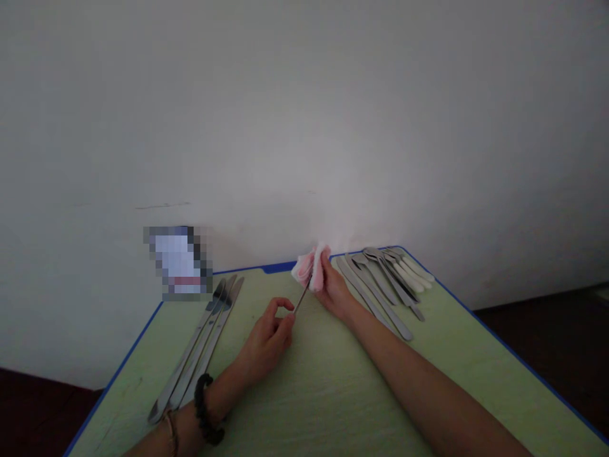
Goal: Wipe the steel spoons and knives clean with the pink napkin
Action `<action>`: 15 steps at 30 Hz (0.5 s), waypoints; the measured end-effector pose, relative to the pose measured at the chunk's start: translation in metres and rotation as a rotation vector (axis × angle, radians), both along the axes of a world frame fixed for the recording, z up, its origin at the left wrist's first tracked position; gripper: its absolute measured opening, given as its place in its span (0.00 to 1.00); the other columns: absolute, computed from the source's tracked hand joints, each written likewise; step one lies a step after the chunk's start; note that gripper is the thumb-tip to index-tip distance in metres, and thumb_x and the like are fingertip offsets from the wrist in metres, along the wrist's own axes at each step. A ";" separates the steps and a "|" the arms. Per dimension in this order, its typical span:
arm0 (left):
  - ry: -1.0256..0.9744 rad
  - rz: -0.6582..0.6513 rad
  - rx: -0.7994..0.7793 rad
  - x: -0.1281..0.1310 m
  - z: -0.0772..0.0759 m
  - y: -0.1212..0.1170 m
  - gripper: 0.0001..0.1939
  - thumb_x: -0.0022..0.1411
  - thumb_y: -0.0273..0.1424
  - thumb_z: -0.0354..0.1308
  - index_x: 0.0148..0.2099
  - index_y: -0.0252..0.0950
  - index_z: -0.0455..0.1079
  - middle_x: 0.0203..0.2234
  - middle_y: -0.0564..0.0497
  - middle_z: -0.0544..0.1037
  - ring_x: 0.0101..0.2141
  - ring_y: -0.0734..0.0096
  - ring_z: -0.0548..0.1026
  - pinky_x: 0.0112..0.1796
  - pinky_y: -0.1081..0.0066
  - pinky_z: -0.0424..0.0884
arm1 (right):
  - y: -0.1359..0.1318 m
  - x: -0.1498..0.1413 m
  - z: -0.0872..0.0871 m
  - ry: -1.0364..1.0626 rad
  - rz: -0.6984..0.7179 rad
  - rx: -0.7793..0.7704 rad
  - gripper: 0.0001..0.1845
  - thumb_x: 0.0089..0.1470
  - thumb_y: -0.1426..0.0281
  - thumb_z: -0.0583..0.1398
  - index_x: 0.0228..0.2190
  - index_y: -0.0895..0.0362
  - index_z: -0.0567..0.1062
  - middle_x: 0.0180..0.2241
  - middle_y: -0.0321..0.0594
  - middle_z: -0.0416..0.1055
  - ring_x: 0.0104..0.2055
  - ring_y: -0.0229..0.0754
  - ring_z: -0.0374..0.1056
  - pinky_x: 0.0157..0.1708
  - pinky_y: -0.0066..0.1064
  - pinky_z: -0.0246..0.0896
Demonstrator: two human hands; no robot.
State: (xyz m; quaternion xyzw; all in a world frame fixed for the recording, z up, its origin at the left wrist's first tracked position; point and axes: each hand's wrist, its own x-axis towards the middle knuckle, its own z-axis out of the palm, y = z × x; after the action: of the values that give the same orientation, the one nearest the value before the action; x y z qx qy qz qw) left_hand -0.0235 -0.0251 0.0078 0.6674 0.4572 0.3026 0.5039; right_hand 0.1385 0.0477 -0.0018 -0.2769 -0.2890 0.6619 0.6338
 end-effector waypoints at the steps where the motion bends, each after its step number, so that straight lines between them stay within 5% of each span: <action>1: 0.004 0.014 0.007 0.000 -0.001 0.000 0.16 0.63 0.44 0.44 0.44 0.38 0.55 0.14 0.66 0.56 0.16 0.77 0.53 0.18 0.78 0.49 | -0.001 0.000 0.000 -0.048 0.027 -0.003 0.25 0.39 0.48 0.65 0.28 0.58 0.76 0.26 0.38 0.74 0.34 0.40 0.68 0.34 0.31 0.61; 5: 0.034 0.019 0.031 0.000 0.000 0.001 0.14 0.64 0.44 0.42 0.42 0.38 0.54 0.13 0.66 0.56 0.15 0.76 0.54 0.18 0.77 0.50 | -0.007 0.000 -0.001 -0.225 0.103 0.001 0.24 0.39 0.50 0.66 0.25 0.59 0.76 0.23 0.36 0.73 0.28 0.37 0.66 0.30 0.29 0.57; 9: 0.090 -0.110 0.082 0.000 0.004 0.001 0.16 0.67 0.42 0.38 0.40 0.36 0.59 0.13 0.62 0.60 0.16 0.74 0.60 0.22 0.74 0.58 | -0.011 0.000 -0.001 -0.249 0.137 0.025 0.24 0.40 0.50 0.65 0.23 0.60 0.76 0.20 0.36 0.71 0.24 0.35 0.63 0.29 0.28 0.56; 15: 0.187 -0.146 0.100 0.000 0.004 -0.005 0.17 0.68 0.40 0.38 0.38 0.36 0.64 0.12 0.61 0.62 0.15 0.73 0.62 0.22 0.74 0.59 | -0.002 0.002 -0.002 -0.103 -0.021 -0.016 0.22 0.40 0.50 0.65 0.22 0.57 0.75 0.23 0.38 0.73 0.29 0.39 0.66 0.32 0.30 0.61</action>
State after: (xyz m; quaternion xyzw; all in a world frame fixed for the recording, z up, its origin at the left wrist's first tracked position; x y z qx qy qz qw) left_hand -0.0233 -0.0303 0.0117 0.7485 0.4368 0.2239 0.4458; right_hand 0.1407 0.0457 -0.0040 -0.3188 -0.3129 0.6423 0.6229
